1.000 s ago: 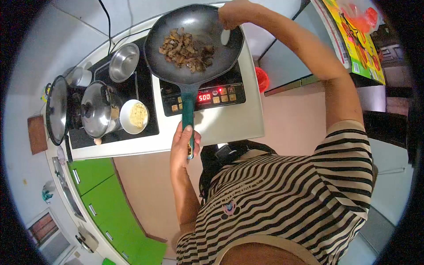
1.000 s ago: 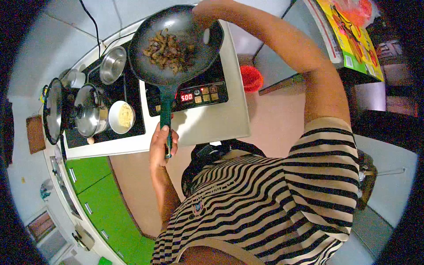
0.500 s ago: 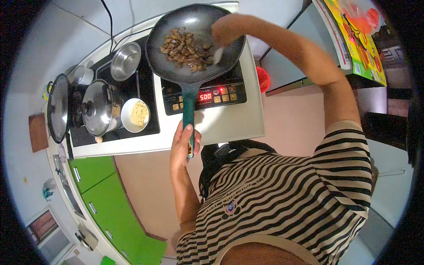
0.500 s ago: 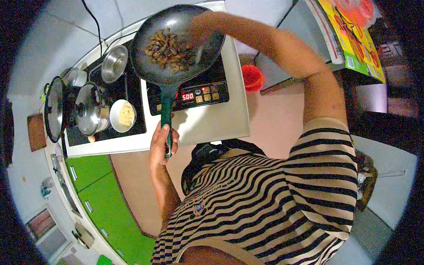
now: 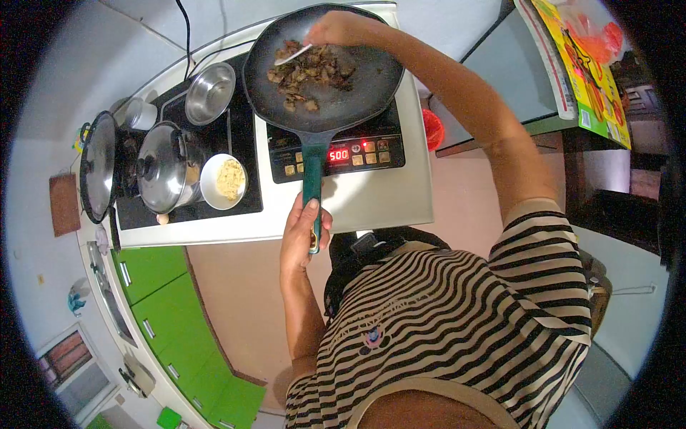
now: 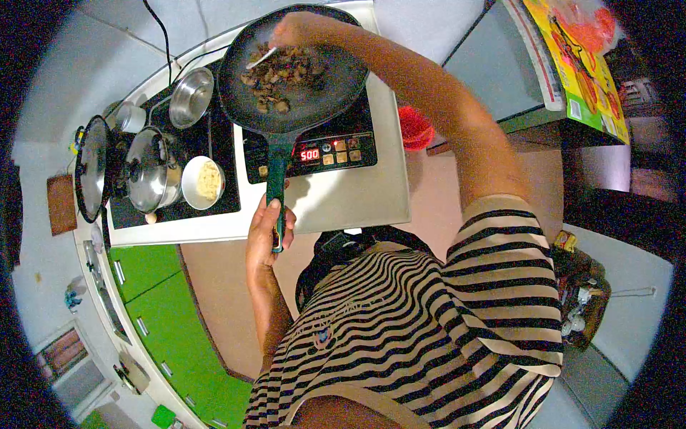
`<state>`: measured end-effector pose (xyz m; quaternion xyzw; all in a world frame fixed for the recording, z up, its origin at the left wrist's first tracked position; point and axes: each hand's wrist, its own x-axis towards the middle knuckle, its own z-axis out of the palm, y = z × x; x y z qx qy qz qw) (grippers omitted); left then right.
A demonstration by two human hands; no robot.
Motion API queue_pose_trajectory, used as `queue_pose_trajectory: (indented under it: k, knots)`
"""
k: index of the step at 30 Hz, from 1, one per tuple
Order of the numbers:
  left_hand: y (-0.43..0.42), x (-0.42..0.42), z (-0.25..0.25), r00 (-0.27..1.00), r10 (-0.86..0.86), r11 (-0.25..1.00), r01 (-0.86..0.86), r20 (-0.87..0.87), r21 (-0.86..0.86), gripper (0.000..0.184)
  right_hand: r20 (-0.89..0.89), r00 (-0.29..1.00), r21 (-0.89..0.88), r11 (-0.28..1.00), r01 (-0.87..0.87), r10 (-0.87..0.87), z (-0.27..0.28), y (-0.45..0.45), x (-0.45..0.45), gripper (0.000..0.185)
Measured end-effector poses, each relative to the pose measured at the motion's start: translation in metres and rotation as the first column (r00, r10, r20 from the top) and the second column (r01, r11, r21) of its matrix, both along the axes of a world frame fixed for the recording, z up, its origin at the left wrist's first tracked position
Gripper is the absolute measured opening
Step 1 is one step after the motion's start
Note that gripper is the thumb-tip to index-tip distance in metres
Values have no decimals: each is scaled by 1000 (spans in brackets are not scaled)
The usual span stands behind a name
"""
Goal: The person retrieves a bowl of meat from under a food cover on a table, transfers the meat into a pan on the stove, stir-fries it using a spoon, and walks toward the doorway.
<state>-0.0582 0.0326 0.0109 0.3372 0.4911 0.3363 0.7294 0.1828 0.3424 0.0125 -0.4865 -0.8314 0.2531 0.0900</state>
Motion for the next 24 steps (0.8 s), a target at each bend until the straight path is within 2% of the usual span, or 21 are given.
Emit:
queue_pose_trajectory:
  k: [1,3,4,5,7,8,9,10,11,12,14,15,17,19,21,23,24]
  knots:
    - [-1,0,0,1000,14,1000,-14,10,-7,44,0,1000,1,1000,2,-2,-2,1,-6,29]
    - [-1,0,-1,999,28,1000,-28,18,-15,44,-139,988,77,994,82,-70,-17,2,-19,31]
    - [-1,0,-2,999,31,999,-30,23,-17,44,18,999,216,976,39,-44,-26,-1,-26,29]
    - [-1,-1,-3,999,34,999,-33,28,-19,44,17,999,218,975,40,-44,-19,-15,-28,29]
    - [0,-2,-4,999,33,999,-33,31,-20,43,213,975,145,989,25,-56,4,-44,-28,29]
    - [0,-2,-5,999,39,999,-38,35,-22,42,174,985,75,997,-21,8,-26,-16,-18,27]
    - [-1,-3,-5,998,43,999,-42,37,-23,42,175,984,74,997,-25,12,-19,-20,-11,27]
    - [-1,-3,-5,999,38,999,-37,33,-28,43,264,964,108,993,-57,26,-9,-23,2,26]
    - [0,-3,-5,999,33,999,-32,32,-32,43,354,934,141,986,-92,36,8,-27,13,24]
    - [1,-3,-5,999,37,999,-35,37,-30,43,360,932,142,985,-96,39,36,-39,19,24]
    - [1,-3,-4,998,29,999,-27,53,-30,43,546,837,-5,999,-32,30,85,-69,23,21]
    - [0,-4,-5,998,30,999,-28,53,-32,43,547,837,-7,999,-34,32,79,-66,28,21]
    - [1,-2,-6,999,24,999,-23,41,-23,43,585,804,43,986,-158,103,55,-59,39,20]
    - [1,-1,-3,999,19,1000,-18,39,-24,43,587,810,83,992,-92,26,39,-61,27,19]
    - [1,-1,0,999,21,999,-20,29,-27,44,242,970,145,987,-67,30,17,-50,22,22]
    - [1,-1,0,999,18,999,-16,41,-43,45,233,972,180,981,-78,34,7,-32,13,25]
    - [0,-2,1,999,22,999,-20,36,-48,45,133,991,169,985,-19,-4,1,-21,9,25]
